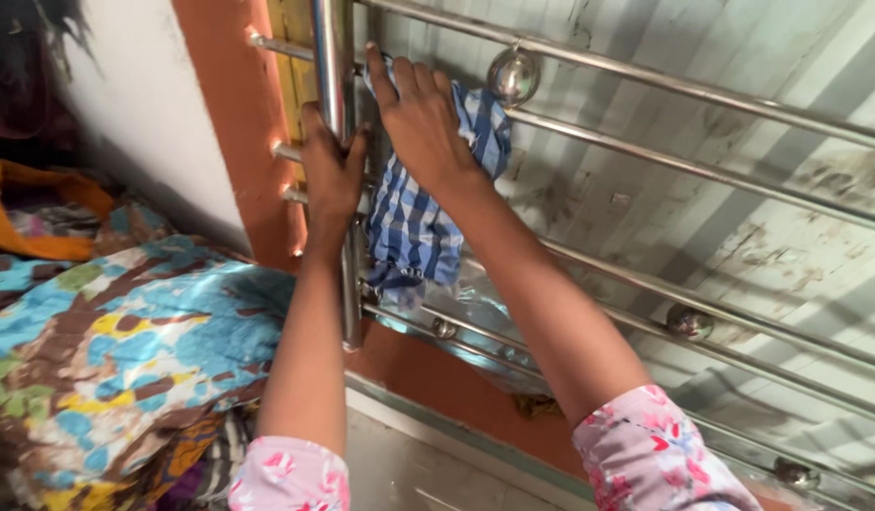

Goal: The person cleans a metal railing by wiping down the bars and posts with a cloth.

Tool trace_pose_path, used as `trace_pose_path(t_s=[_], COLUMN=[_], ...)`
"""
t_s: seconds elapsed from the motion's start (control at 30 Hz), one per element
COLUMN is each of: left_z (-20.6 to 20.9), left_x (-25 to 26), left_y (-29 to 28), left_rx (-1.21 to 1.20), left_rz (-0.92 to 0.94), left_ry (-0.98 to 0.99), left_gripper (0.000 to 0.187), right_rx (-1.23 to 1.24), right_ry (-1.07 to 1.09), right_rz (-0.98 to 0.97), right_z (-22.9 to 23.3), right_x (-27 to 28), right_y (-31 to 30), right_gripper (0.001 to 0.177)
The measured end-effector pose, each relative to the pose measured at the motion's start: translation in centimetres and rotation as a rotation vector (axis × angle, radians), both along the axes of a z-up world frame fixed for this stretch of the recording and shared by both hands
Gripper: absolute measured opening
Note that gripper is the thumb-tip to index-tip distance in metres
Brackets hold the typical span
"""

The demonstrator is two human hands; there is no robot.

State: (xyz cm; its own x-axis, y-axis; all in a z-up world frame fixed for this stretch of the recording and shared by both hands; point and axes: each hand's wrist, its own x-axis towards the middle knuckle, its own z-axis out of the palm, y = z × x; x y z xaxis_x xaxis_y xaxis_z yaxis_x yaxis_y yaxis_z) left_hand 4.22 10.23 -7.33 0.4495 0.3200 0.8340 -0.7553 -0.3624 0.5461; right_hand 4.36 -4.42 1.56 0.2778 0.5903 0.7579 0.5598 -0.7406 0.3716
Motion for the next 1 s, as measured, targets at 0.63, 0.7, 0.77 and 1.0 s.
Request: trace_pose_path(t_s=[0.63, 0.7, 0.77, 1.0], left_z=[0.9, 0.6, 0.3, 0.2], left_x=[-1.6, -1.4, -1.1, -0.8], left_y=[-1.2, -1.3, -1.4, -1.5], left_rx=[-0.106, -0.08, -0.07, -0.024], left_rz=[0.086, 0.13, 0.151, 0.223], left_ry=[0.145, 0.055, 0.039, 0.019], left_gripper=[0.055, 0.054, 0.052, 0.046], right_rx=[0.083, 0.126, 0.178, 0.151], right_ry=[0.588, 0.629, 0.67, 0.275], right_rz=[0.006, 0.088, 0.167, 0.238], right_z=[-10.8, -9.4, -9.6, -11.0], right_x=[1.6, 4.5, 5.4, 2.9], right_y=[1.6, 2.5, 2.7, 2.2], right_gripper=[0.039, 0.042, 0.045, 0.027])
